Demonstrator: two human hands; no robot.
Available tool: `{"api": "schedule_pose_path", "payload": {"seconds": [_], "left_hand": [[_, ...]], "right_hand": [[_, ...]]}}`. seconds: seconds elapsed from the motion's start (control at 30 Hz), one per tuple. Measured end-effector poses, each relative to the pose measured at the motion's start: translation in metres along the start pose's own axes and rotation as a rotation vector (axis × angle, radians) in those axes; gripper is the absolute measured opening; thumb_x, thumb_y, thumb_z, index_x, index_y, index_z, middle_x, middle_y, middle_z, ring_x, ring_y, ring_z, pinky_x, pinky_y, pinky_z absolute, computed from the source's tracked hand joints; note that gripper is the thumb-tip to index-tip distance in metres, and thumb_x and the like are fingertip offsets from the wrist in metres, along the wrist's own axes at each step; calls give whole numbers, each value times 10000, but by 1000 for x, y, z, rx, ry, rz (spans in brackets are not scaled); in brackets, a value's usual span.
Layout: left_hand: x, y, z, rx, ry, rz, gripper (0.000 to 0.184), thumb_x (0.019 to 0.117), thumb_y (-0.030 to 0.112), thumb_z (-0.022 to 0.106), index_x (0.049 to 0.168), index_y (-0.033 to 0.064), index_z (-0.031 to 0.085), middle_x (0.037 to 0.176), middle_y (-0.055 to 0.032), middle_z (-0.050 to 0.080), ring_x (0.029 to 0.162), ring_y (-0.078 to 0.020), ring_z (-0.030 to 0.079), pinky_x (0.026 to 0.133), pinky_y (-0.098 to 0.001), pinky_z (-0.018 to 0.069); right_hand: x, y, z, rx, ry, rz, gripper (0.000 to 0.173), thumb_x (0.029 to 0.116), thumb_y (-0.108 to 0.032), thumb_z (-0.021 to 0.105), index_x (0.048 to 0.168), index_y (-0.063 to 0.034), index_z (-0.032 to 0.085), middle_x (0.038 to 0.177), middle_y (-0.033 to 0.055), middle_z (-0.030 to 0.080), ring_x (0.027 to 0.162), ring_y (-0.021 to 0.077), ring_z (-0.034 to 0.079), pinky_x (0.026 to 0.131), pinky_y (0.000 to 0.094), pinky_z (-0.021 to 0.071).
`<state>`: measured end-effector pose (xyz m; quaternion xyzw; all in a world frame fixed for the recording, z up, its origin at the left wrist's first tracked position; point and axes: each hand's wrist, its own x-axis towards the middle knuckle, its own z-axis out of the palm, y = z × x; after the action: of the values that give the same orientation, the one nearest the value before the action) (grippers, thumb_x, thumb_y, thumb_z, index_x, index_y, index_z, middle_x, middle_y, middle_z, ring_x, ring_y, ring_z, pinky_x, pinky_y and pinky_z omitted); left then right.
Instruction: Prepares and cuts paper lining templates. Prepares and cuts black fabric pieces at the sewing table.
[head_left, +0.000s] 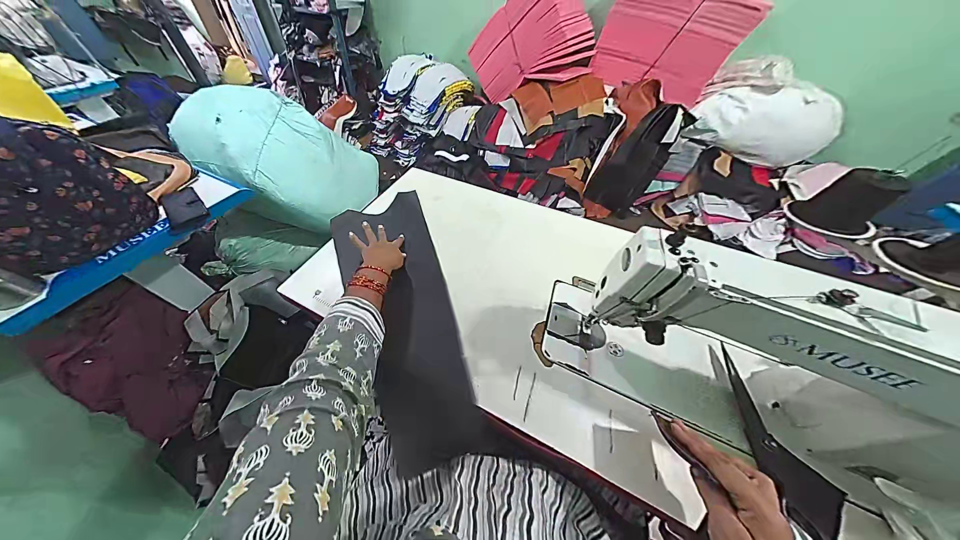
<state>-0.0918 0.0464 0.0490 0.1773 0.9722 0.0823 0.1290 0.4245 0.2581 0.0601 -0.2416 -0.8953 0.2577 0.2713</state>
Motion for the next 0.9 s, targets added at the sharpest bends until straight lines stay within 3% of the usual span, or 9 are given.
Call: {"api": "schedule_pose_path", "payload": {"seconds": [0.07,0.13,0.23,0.3,0.37,0.53,0.73,0.8,0.9], "left_hand": [[11,18,-1,-119,11,-127,513,1080,330,470,1578,211,432,1661,-338,141,1492,-646,66,1065,-883,78],[13,33,12,-250,36,-141,580,1090,476,387,1610,219,360,1679,-323,58,1505,-627,43,1081,-868,75],[13,44,33,-307,48,182,481,1107,419,376,1529,224,502,1690,-205,219,1564,-488,78,1155,-791,-6],[9,41,41,-396,-16,471,432,1117,337,392,1421,137,625,1612,-132,428,1571,-380,195,1209,-705,-10],[-4,36,41,-453,-91,651,413,1101,289,460,1375,43,645,1507,-154,553,1535,-358,313,1245,-638,40],[-62,20,64,-401,22,878,451,910,325,752,1278,67,723,1296,-267,649,1351,-474,506,1158,-713,231],[-117,28,61,-264,96,885,453,928,426,679,1056,3,781,1044,-263,688,1085,-481,629,1035,-691,390],[-127,52,60,-238,77,870,358,993,323,653,1028,-12,774,1065,-263,704,1136,-474,635,1109,-713,323],[-131,97,79,-322,68,1075,277,1016,186,585,1162,28,759,1241,-211,697,1266,-413,603,1124,-640,378]], "right_hand": [[-1,-3,1,-5,7,-17,399,951,40,424,1255,121,670,1282,299,667,1194,485,617,1101,544,396],[-3,-5,2,-1,6,-15,394,948,52,432,1252,114,676,1276,287,674,1195,478,624,1101,554,402],[-5,-10,2,20,6,-10,384,941,59,447,1243,123,676,1269,293,676,1195,470,619,1099,551,392],[-6,-11,-3,5,9,-15,402,916,55,445,1233,118,683,1261,282,684,1186,451,632,1088,545,396],[-5,-11,-4,-22,42,-10,421,906,17,438,1225,82,706,1257,229,705,1172,389,648,1083,514,395],[2,-18,4,-63,105,-19,430,913,-33,435,1204,-15,751,1243,117,736,1138,327,661,1028,490,454],[30,-31,39,-62,33,-136,465,870,84,468,1220,-31,751,1278,109,724,1164,380,654,1038,538,449],[49,-28,57,-121,30,-177,477,875,105,483,1225,-65,759,1288,89,722,1160,403,653,1016,539,474],[82,-31,85,-198,-36,-193,449,907,99,507,1232,-81,758,1297,90,718,1185,423,643,1003,561,489]]}}
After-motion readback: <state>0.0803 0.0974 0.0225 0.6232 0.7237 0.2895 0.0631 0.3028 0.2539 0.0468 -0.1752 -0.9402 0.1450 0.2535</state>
